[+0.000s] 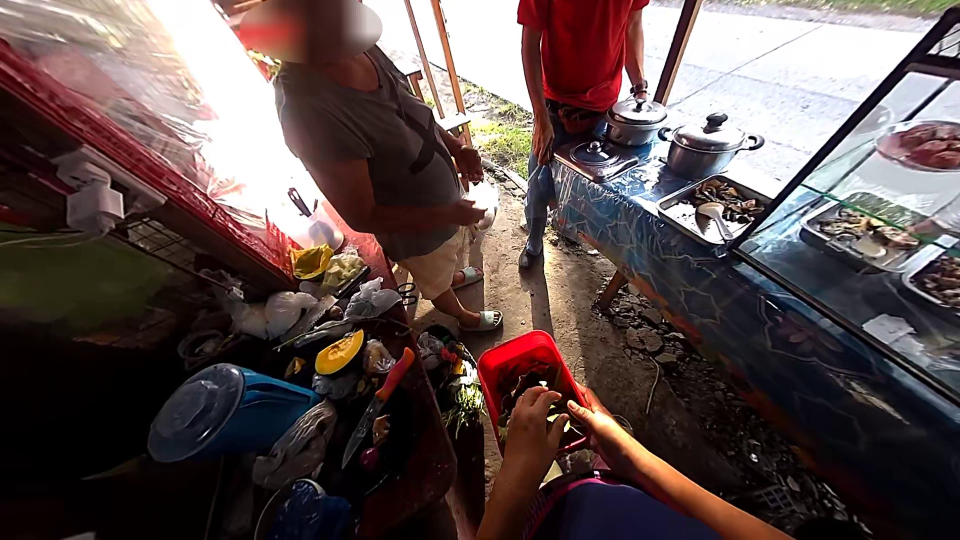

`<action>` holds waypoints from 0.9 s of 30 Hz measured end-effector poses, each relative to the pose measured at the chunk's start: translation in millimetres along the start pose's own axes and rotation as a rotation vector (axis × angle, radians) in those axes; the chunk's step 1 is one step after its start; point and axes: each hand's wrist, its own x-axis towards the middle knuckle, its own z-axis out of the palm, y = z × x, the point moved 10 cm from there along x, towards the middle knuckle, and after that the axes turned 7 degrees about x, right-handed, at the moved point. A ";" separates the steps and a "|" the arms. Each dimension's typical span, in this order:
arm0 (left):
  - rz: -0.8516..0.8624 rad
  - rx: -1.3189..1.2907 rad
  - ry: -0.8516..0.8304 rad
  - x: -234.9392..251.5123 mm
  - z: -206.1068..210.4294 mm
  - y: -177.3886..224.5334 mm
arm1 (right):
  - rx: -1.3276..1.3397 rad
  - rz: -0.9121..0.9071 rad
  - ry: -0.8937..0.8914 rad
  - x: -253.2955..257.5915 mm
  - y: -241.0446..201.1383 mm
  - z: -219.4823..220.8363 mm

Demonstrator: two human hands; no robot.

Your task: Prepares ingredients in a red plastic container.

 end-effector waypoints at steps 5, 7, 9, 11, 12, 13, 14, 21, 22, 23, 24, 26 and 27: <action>-0.001 -0.017 -0.096 2.5 12.0 5.2 | -0.030 -0.042 0.015 -4.4 -9.9 3.6; -0.017 -0.030 -0.129 1.9 12.1 5.7 | -0.075 -0.053 0.041 -7.3 -13.4 5.0; -0.016 -0.048 -0.101 0.8 8.5 6.8 | -0.112 -0.084 0.031 -7.8 -14.8 3.8; -0.024 -0.058 -0.053 -1.6 1.3 4.6 | -0.133 -0.092 0.018 -5.1 -12.9 3.7; -0.032 -0.062 -0.023 -3.3 -2.8 2.3 | -0.133 -0.083 0.012 -3.1 -11.1 4.0; -0.044 -0.065 0.000 -5.1 -6.3 -0.9 | -0.135 -0.075 -0.002 -0.7 -9.2 5.0; -0.060 -0.071 0.020 -7.4 -10.1 -4.1 | -0.143 -0.072 -0.030 2.0 -7.2 6.6; -0.194 -0.078 0.043 -26.5 -27.9 -22.2 | -0.261 -0.033 -0.192 -0.6 1.5 41.9; -0.198 -0.079 0.055 -29.0 -31.0 -22.5 | -0.274 -0.030 -0.207 -1.6 2.3 46.4; -0.200 -0.080 0.068 -31.5 -33.3 -22.7 | -0.294 -0.025 -0.223 -2.0 4.0 48.5; -0.204 -0.081 0.076 -33.8 -34.2 -23.2 | -0.316 -0.018 -0.237 -2.9 5.4 50.3; -0.203 -0.084 0.104 -36.9 -34.0 -24.5 | -0.309 -0.018 -0.254 -4.9 5.6 52.8; -0.197 -0.087 0.127 -36.7 -34.1 -25.1 | -0.289 -0.031 -0.260 -4.3 3.4 53.4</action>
